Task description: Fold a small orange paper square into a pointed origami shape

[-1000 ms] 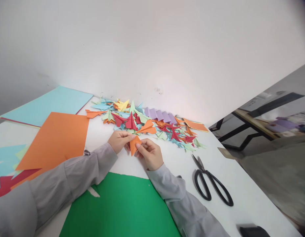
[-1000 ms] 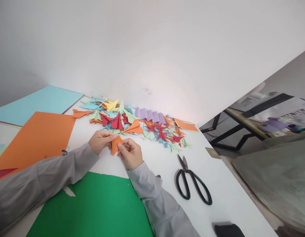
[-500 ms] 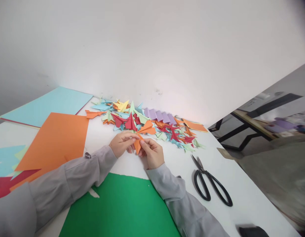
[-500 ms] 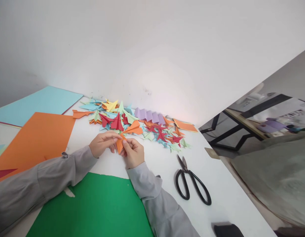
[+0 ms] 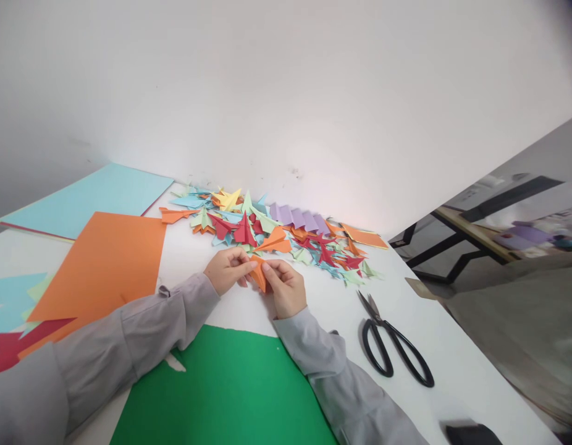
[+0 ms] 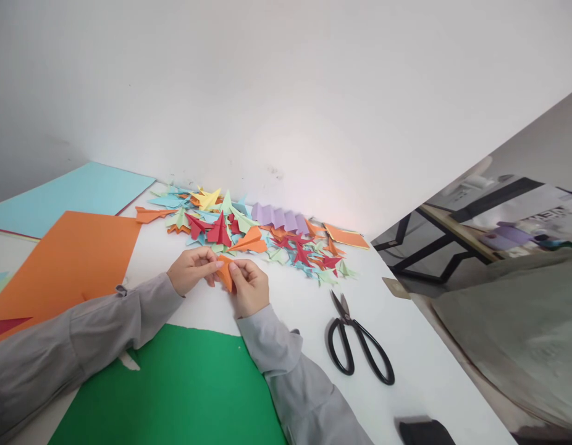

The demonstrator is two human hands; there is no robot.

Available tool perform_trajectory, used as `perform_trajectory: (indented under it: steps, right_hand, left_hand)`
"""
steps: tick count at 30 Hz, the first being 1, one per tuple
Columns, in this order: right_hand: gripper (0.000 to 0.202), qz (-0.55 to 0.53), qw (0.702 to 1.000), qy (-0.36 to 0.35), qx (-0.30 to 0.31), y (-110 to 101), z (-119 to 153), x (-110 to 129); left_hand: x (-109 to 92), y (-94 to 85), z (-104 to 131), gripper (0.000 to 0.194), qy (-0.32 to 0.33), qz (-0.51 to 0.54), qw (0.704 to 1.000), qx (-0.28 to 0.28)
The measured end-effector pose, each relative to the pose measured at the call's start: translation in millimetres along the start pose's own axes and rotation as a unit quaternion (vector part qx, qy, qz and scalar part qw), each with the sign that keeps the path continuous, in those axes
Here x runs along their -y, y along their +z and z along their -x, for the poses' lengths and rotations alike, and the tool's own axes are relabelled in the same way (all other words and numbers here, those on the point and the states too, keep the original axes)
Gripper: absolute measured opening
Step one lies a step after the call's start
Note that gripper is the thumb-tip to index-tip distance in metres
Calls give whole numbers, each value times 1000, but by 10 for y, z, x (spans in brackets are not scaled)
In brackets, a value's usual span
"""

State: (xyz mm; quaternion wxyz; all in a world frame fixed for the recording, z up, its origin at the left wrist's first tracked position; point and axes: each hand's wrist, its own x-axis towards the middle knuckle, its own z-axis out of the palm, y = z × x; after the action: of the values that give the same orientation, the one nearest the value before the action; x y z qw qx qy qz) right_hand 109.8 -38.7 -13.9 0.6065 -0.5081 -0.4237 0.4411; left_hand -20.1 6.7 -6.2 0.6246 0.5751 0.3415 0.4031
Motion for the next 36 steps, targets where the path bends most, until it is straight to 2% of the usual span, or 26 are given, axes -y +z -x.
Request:
perform_trajectory:
  steps: [6, 10, 17, 21, 25, 30, 36]
  right_hand:
    - [30, -4, 1000, 1, -13, 18, -10, -30]
    - [29, 30, 999, -16, -17, 47, 0, -14]
    - [29, 15, 1000, 6, 19, 27, 13, 7]
    - [29, 9, 1000, -1, 27, 7, -6, -46]
    - [32, 2, 1000, -11, 9, 14, -7, -49]
    - [32, -17, 1000, 7, -21, 24, 5, -1]
    - [26, 38, 999, -22, -9, 0, -13, -46]
  left_hand:
    - [48, -18, 2, 21, 15, -13, 1000, 4]
    - [62, -3, 22, 21, 56, -48, 997, 25]
    - [2, 9, 44, 23, 91, -97, 991, 2]
    - [18, 14, 44, 29, 90, -84, 992, 9]
    - [26, 21, 38, 33, 83, -47, 995, 8]
    - [4, 10, 36, 34, 68, -52, 996, -13]
    - [-10, -2, 35, 45, 62, -40, 997, -7]
